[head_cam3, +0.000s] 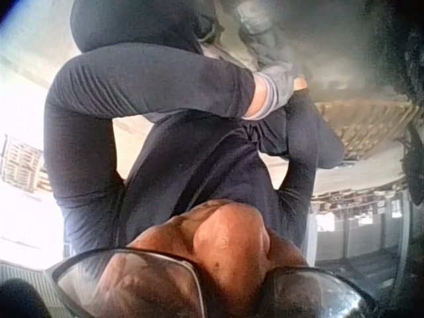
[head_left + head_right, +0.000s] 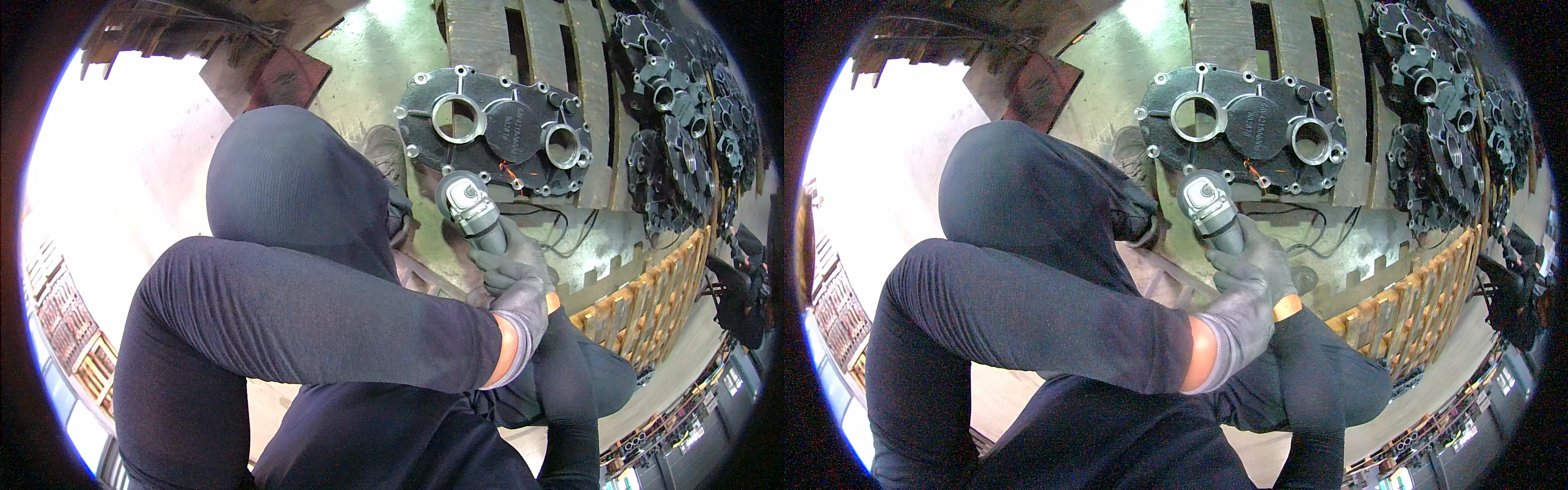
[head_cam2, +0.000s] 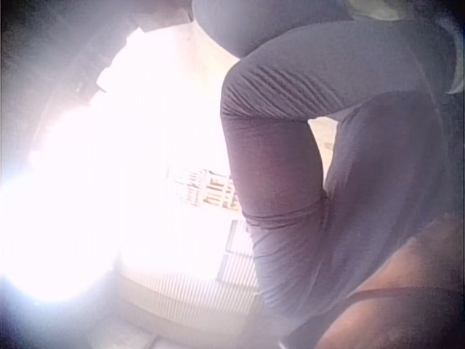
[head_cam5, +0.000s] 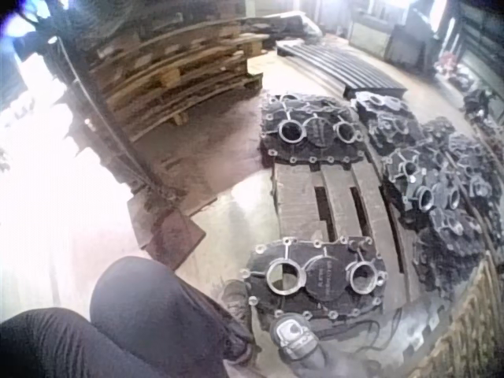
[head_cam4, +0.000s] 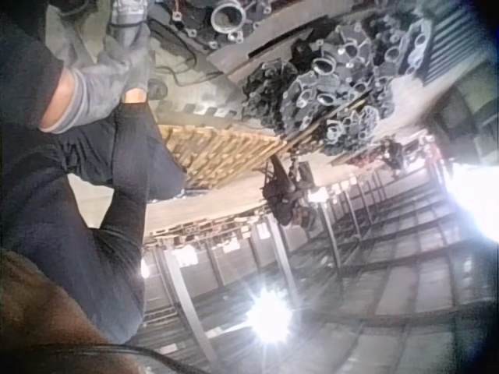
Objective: The person uses an angle grinder to smooth the edges of metal parts placed on a wooden pallet. They handle multiple parts one at a time, repositioning each piece to grind different edges before setting it aside.
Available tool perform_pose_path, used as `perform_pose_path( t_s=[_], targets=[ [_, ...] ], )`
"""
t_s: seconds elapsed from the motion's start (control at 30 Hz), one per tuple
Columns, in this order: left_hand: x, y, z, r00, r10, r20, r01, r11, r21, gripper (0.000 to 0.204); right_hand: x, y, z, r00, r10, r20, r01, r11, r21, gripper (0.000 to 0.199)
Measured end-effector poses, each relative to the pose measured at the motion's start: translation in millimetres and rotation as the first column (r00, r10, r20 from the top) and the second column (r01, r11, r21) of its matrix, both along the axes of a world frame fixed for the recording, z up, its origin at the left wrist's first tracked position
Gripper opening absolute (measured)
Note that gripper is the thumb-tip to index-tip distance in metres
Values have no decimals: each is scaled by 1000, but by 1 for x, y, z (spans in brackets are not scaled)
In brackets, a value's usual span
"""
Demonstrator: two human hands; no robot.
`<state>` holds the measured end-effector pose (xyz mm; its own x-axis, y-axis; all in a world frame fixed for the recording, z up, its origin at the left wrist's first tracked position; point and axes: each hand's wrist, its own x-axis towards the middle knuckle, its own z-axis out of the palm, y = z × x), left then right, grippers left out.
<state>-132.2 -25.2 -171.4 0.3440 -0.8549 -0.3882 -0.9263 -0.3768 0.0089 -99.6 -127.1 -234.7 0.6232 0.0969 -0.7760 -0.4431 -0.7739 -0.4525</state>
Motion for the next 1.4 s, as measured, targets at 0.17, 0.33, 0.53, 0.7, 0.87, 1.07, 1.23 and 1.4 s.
perform_pose_path(
  t_s=[0.17,0.33,0.53,0.7,0.87,1.07,1.23,1.4],
  targets=[
    [1,6,6,998,27,-59,-28,999,-22,9,10,18,6,997,70,11,-69,996,-56,82],
    [3,10,10,994,27,-103,-31,999,-37,10,4,15,-2,997,67,42,-63,994,-90,84],
    [3,12,13,991,21,-129,-25,999,-32,11,8,18,-1,1000,-5,2,5,999,-41,83],
    [5,15,17,989,13,-147,-17,1000,-23,12,6,9,0,998,20,54,-21,1000,10,81],
    [7,15,21,987,-4,-158,0,1000,-22,13,10,16,6,999,-1,37,2,999,-36,82],
    [11,20,26,982,-6,-190,7,1000,9,14,7,12,21,995,-17,-98,17,1000,-3,77],
    [14,24,34,976,-47,-214,52,998,17,15,18,27,27,998,-14,-57,7,992,-123,80],
    [18,35,39,967,-50,-250,66,996,58,16,24,43,18,994,92,51,-90,995,-41,84]
  ],
)
